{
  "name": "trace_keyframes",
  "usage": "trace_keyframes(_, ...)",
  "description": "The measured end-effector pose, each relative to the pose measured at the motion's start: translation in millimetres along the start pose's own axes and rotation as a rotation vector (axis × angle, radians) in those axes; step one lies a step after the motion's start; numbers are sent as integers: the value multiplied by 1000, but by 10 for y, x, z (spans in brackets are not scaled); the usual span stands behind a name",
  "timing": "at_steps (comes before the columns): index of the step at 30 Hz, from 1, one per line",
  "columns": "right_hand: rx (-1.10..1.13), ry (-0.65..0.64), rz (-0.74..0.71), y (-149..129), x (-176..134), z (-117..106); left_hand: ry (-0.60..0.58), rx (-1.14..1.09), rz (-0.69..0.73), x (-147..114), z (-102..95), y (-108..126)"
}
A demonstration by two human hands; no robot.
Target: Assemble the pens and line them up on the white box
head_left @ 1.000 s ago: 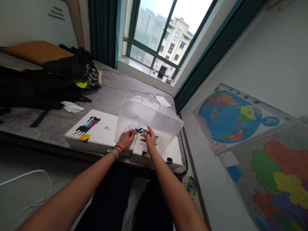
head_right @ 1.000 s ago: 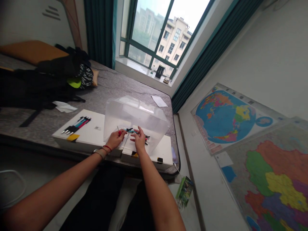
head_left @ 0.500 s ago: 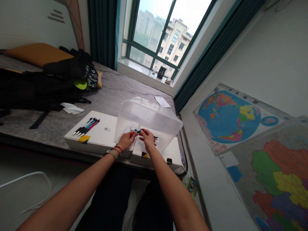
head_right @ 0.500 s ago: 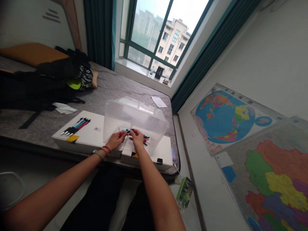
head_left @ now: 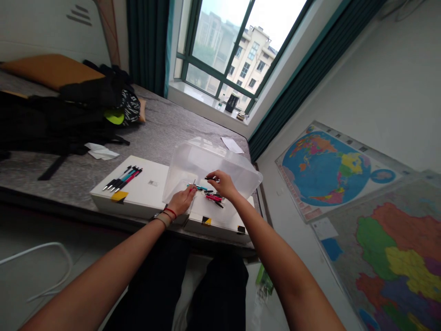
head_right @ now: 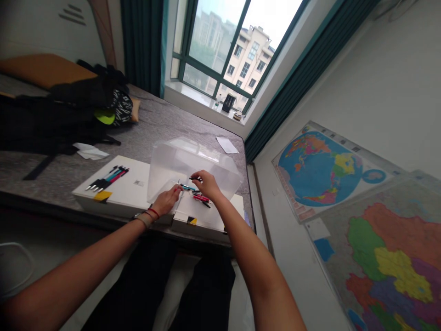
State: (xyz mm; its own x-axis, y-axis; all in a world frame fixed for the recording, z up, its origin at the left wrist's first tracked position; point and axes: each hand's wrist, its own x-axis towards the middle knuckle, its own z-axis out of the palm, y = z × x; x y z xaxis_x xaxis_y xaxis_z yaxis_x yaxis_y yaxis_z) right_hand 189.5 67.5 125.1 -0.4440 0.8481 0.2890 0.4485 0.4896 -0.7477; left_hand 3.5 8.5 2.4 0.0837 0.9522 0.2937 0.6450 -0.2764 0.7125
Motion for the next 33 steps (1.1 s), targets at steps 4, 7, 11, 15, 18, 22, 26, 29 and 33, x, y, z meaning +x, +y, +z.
trace_keyframes(4,-7,-51,13,-18,37,-22,-6,45,-2,2,34,-32)
trace_keyframes(7,69,-5,90,61,0,43,-7,33,-6,5,31,-38)
trace_keyframes(11,261,66,227,223,-82,157,18,23,-23,11,18,-28)
trace_keyframes(15,229,43,232,261,-96,150,21,14,-18,7,14,-22)
trace_keyframes(18,143,16,173,167,-46,60,20,-9,-11,1,5,-14)
trace_keyframes(22,60,-26,84,36,38,-51,11,-53,18,4,4,-12)
trace_keyframes(26,6,-73,37,45,83,-70,28,-60,56,14,30,-40)
trace_keyframes(29,-22,-113,-5,105,84,-40,50,-44,71,15,41,-56)
trace_keyframes(33,-37,-169,-33,149,76,-10,36,-68,84,12,26,-45)
